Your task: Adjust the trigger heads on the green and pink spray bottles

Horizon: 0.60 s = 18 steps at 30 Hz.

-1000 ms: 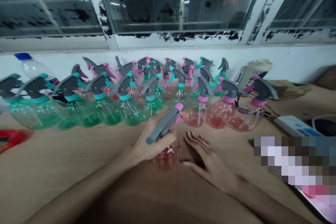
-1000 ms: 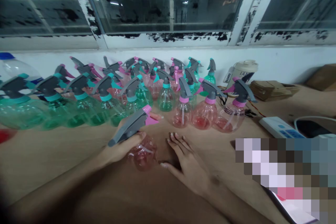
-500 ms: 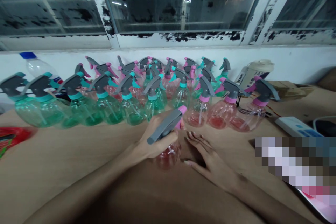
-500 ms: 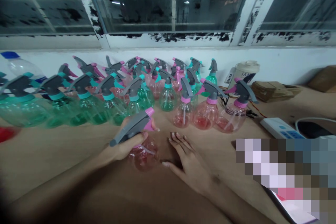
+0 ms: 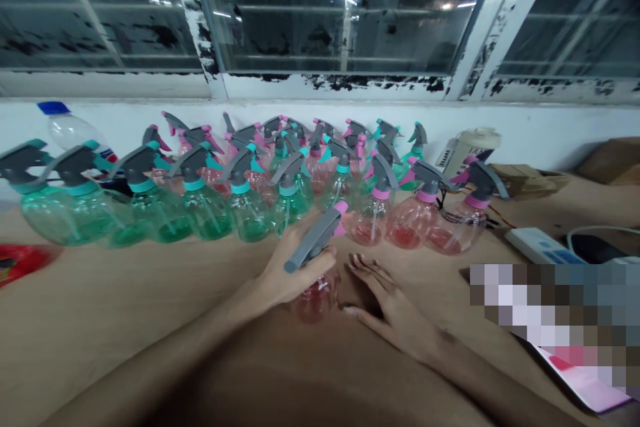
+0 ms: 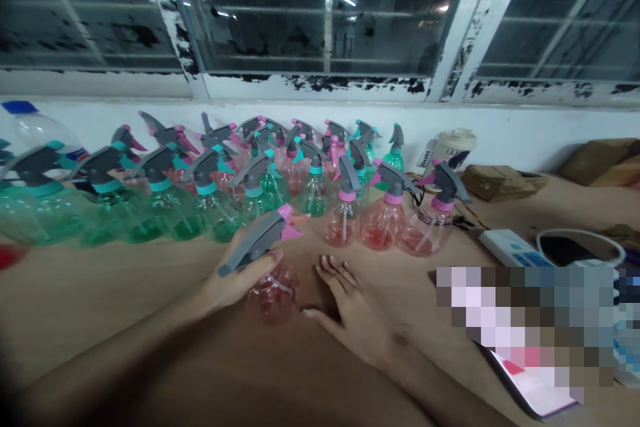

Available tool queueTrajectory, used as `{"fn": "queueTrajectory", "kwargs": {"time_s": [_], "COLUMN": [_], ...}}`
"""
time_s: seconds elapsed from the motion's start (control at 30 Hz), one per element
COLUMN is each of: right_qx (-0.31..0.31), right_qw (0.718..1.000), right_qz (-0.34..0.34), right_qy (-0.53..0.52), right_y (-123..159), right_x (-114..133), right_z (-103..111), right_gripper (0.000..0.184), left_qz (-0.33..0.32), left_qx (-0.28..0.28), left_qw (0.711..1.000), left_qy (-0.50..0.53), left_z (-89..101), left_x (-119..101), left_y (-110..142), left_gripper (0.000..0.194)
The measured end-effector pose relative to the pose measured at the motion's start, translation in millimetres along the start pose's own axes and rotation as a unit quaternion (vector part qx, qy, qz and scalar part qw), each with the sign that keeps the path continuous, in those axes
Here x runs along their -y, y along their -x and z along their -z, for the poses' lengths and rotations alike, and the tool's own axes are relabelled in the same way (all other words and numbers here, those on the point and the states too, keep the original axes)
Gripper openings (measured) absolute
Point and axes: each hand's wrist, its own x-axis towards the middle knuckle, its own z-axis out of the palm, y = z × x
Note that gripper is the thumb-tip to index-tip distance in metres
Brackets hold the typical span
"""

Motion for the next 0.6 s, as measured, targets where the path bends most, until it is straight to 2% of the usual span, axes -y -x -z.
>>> {"fn": "queueTrajectory", "kwargs": {"time_s": [0.1, 0.2, 0.37, 0.47, 0.6], "right_qx": [0.003, -0.005, -0.011, -0.016, -0.021], "right_qw": [1.000, 1.000, 1.000, 1.000, 1.000], "right_qz": [-0.001, -0.005, -0.005, -0.003, 0.004], "right_qy": [-0.005, -0.012, -0.017, -0.016, -0.018], "right_y": [0.1, 0.8, 1.5, 2.0, 2.3], "right_x": [-1.0, -1.2, 0.1, 0.1, -0.7], "right_z": [-0.8, -1.0, -0.3, -0.9, -1.3], "right_gripper": [0.063, 0.063, 0.063, 0.062, 0.065], "left_qz": [0.031, 0.041, 0.015, 0.007, 0.017], "left_qx": [-0.015, 0.005, 0.036, 0.033, 0.070], "left_qw": [0.999, 0.999, 0.999, 0.999, 0.997], "left_qy": [-0.012, -0.003, 0.018, 0.022, 0.031], "left_z": [-1.8, -2.0, 0.9, 2.5, 3.7], "left_x": [-0.7, 3.1, 7.7, 6.0, 2.3], "left_y": [3.1, 3.2, -1.8, -3.6, -3.9], "left_gripper": [0.023, 0.021, 0.024, 0.018, 0.011]}}
